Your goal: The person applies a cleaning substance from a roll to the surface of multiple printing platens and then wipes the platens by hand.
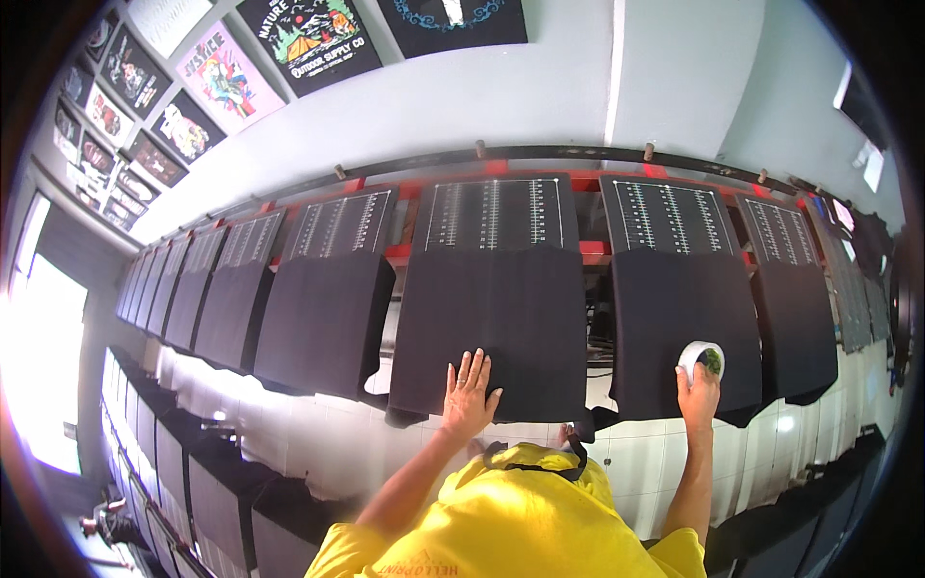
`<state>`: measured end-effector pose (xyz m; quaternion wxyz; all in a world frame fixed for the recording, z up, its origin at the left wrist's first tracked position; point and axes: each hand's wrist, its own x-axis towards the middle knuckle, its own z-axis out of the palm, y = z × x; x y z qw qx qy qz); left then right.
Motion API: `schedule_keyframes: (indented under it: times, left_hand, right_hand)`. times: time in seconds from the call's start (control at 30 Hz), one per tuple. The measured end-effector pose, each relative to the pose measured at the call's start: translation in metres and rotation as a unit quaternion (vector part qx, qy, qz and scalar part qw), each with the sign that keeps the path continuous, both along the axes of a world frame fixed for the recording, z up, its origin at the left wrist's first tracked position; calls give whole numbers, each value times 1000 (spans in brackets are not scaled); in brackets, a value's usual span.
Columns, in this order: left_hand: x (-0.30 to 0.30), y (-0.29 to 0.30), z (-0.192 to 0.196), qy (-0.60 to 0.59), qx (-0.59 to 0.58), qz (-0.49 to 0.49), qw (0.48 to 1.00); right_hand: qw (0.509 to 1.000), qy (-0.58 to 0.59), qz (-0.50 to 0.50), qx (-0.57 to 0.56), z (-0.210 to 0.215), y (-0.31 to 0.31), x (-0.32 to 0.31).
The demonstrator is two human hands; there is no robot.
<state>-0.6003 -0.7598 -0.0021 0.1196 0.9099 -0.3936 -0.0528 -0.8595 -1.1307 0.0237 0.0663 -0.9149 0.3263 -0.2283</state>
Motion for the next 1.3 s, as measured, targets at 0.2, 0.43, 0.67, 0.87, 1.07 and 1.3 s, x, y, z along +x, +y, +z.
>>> schedule_keyframes:
  times: [0.2,0.43,0.67,0.87,1.07,1.3]
  left_hand:
    - [-25,-16,-3,-14,5,85,996]
    - [-34,-34,-1,-17,-1,152,988]
    - [-29,-56,-2,-38,12,178,983]
    - [-5,-85,-6,-23,-4,187,982]
    - [32,-108,-14,-25,13,178,984]
    - [30,-150,-17,-50,15,160,986]
  right_hand:
    - [998,7,48,-42,-7,-45,-2]
    - [997,33,63,-39,-12,-59,-1]
    - [996,39,58,-54,-17,-60,2]
    - [995,33,60,-67,-21,-60,0]
    - [995,32,72,-64,-21,-62,-1]
    - [994,37,90,-45,-18,-63,-2]
